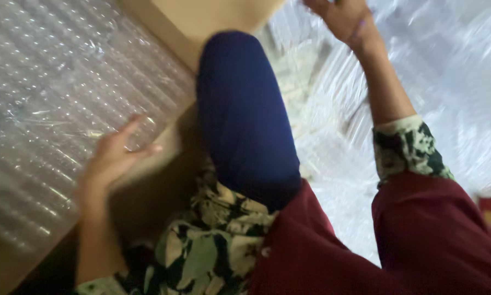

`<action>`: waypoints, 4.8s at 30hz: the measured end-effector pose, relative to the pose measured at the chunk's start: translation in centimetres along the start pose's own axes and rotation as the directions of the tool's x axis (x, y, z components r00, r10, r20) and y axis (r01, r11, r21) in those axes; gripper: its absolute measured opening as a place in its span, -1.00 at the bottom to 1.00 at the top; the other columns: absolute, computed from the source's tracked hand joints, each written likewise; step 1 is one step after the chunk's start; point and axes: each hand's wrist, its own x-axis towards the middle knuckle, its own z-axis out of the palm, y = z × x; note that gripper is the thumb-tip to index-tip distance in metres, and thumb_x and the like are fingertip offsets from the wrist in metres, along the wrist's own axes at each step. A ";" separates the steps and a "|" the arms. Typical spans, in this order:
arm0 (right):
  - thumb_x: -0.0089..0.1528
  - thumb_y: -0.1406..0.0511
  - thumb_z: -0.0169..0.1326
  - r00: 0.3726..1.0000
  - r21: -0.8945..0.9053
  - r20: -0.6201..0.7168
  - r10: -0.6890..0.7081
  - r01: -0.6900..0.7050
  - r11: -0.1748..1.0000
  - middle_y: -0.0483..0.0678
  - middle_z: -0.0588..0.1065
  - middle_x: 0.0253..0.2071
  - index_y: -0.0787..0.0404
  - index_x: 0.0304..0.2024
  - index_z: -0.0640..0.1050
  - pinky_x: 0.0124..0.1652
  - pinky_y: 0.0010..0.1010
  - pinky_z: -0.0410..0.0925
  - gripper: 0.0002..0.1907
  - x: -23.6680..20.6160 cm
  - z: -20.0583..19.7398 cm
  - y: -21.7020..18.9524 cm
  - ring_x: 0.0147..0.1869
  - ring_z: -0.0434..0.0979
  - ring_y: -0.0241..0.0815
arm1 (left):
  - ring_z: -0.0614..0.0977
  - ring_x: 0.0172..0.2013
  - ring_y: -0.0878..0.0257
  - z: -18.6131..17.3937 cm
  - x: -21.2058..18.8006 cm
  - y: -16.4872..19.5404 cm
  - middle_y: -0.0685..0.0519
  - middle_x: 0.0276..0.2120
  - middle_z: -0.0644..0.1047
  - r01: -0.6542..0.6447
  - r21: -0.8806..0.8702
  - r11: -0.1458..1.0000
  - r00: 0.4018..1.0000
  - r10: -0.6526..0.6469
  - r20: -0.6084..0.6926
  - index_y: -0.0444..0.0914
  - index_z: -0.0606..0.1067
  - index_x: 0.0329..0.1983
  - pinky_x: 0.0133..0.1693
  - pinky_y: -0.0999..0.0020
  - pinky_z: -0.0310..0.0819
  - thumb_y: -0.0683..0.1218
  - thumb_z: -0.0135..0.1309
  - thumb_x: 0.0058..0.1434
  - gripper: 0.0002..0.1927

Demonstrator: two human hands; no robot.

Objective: The person sits on the floor and packs bubble-wrapped cylindrical items into a large cardboard box, placing wrapped bundles layer by layer and pressing them down to fit. They add additional bubble wrap sheets between layers and adjust the contents to fill the box.

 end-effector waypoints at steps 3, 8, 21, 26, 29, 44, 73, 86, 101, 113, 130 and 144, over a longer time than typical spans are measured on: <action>0.33 -0.06 0.11 0.924 -0.071 0.046 0.379 -0.375 0.924 0.18 0.57 0.03 0.22 0.19 0.55 0.05 -0.08 0.38 -0.41 -10.1 3.0 10.8 0.09 0.57 0.18 | 0.62 0.12 -0.12 3.5 -0.2 1.6 -0.14 0.12 0.61 0.329 0.360 0.873 0.930 -0.365 0.035 -0.07 0.44 0.39 0.13 -0.04 0.48 0.20 0.29 0.09 -0.23; 0.19 -0.23 0.12 0.620 -0.433 0.201 0.758 -0.638 0.637 0.26 0.41 0.28 0.24 0.32 0.44 0.27 0.01 0.25 -0.12 -26.1 8.8 19.8 0.36 0.37 0.32 | 0.60 0.01 -0.20 3.9 1.5 1.2 -0.22 -0.01 0.60 0.122 0.284 0.951 0.992 -0.108 -0.063 -0.15 0.47 0.29 0.03 -0.07 0.47 0.26 0.38 -0.05 -0.15; -0.09 -0.19 0.38 0.772 -0.301 0.305 0.558 -0.478 0.825 0.14 0.55 0.16 0.15 0.16 0.58 0.09 -0.07 0.41 -0.10 -26.7 11.0 15.4 0.16 0.58 0.16 | 0.61 0.09 -0.08 6.8 3.2 -0.5 -0.13 0.11 0.58 0.060 0.195 0.979 0.988 -0.030 -0.154 -0.13 0.51 0.26 0.12 0.07 0.44 0.21 0.28 0.04 -0.28; 0.09 -0.21 0.44 0.971 -0.544 -0.090 0.222 -0.235 0.806 0.43 0.55 -0.04 0.64 0.28 0.40 -0.08 -0.09 0.49 0.16 -15.2 0.7 14.5 0.02 0.60 0.29 | 0.60 0.16 0.03 6.5 4.5 -0.4 -0.09 0.16 0.58 0.168 -0.487 0.857 0.937 -0.292 -0.190 -0.20 0.54 0.23 0.18 0.14 0.44 0.48 -0.02 0.17 -0.18; 0.28 -0.06 0.25 0.984 0.042 -0.127 0.121 -0.116 0.992 0.23 0.54 0.02 0.48 0.09 0.45 0.04 -0.19 0.39 -0.27 -7.7 -4.0 9.9 0.02 0.54 0.09 | 0.60 0.17 -0.10 3.8 4.6 1.8 -0.16 0.24 0.51 0.100 -0.805 0.585 0.952 -0.291 -0.093 -0.24 0.44 0.32 0.17 0.06 0.51 0.58 -0.22 0.15 -0.01; 0.29 0.07 -0.02 0.764 0.578 -0.127 -0.633 0.576 0.578 0.02 0.29 0.37 0.19 0.22 0.37 0.37 -0.10 0.15 -0.48 4.9 9.4 -39.8 0.40 0.26 0.07 | -0.13 0.50 -0.09 -11.3 -9.5 -0.2 -0.11 0.54 -0.14 -0.334 -0.857 0.392 0.779 -0.397 -0.486 -0.03 -0.14 0.57 0.35 -0.08 -0.13 0.12 0.27 0.00 0.16; 0.06 0.30 0.37 0.558 0.399 0.830 0.022 -0.621 0.675 -0.03 0.39 -0.03 0.06 0.48 0.02 -0.35 -0.06 0.47 0.08 3.5 44.1 -44.1 -0.16 0.53 0.01 | 0.24 0.36 -0.26 -6.4 -10.4 -21.6 -0.35 0.36 0.25 0.434 -0.428 0.793 0.299 -0.574 -0.762 -0.37 0.07 0.49 0.32 -0.01 0.16 -0.11 0.22 0.12 -0.08; 0.04 0.09 0.36 0.495 0.208 0.866 -0.069 -0.232 0.950 0.26 0.54 0.01 0.12 0.45 0.03 -0.28 -0.09 0.57 0.09 3.3 43.1 -43.2 -0.15 0.62 0.07 | 0.07 0.46 -0.13 -5.9 -10.8 -22.6 -0.15 0.46 0.00 0.776 0.015 0.630 0.562 -0.681 -0.470 -0.27 -0.03 0.49 0.36 -0.04 0.14 -0.19 0.08 0.18 -0.15; 0.06 0.04 0.37 0.468 0.339 0.782 -0.412 0.236 0.911 0.13 0.54 0.11 0.18 0.23 0.39 0.07 -0.08 0.43 -0.22 0.4 45.3 -39.9 0.17 0.54 0.11 | 0.15 0.46 -0.19 -1.3 -15.2 -26.6 -0.10 0.55 -0.03 0.615 0.588 0.524 0.788 -0.421 -0.449 -0.27 -0.08 0.57 0.24 0.10 0.37 -0.04 0.09 0.07 0.01; 0.28 0.56 -0.03 0.962 0.561 -0.194 -0.192 0.269 0.783 0.06 0.63 0.10 0.27 0.15 0.59 0.14 -0.27 0.55 -0.58 -1.4 8.8 -8.5 0.14 0.70 -0.06 | 0.39 0.35 0.03 -0.9 -8.4 -15.2 -0.16 0.38 0.37 0.255 -0.279 0.926 0.966 -0.229 0.123 -0.16 0.19 0.50 0.28 0.17 0.17 0.19 0.19 0.11 -0.09; 0.02 0.15 0.61 0.231 0.542 -0.233 0.945 -0.776 0.323 0.33 0.19 0.40 0.45 0.44 0.00 0.23 -0.13 0.28 0.28 -18.5 15.4 26.4 0.37 0.26 0.17 | 0.68 -0.01 -0.13 3.3 -5.8 -11.2 -0.17 -0.10 0.67 0.529 0.302 0.793 0.849 -0.492 -0.194 0.22 0.43 0.32 0.00 0.02 0.59 0.07 0.30 -0.02 -0.25; 0.38 0.40 0.15 0.830 0.697 -0.415 0.373 0.027 0.716 0.06 0.57 0.00 0.45 0.01 0.49 -0.09 -0.40 0.50 -0.78 -14.9 4.5 17.1 0.05 0.64 -0.16 | 0.58 0.21 0.10 2.9 2.3 -5.1 -0.07 0.25 0.52 0.058 -0.400 0.915 0.955 -0.167 -0.244 -0.12 0.41 0.36 0.21 0.20 0.48 0.10 0.20 0.23 -0.37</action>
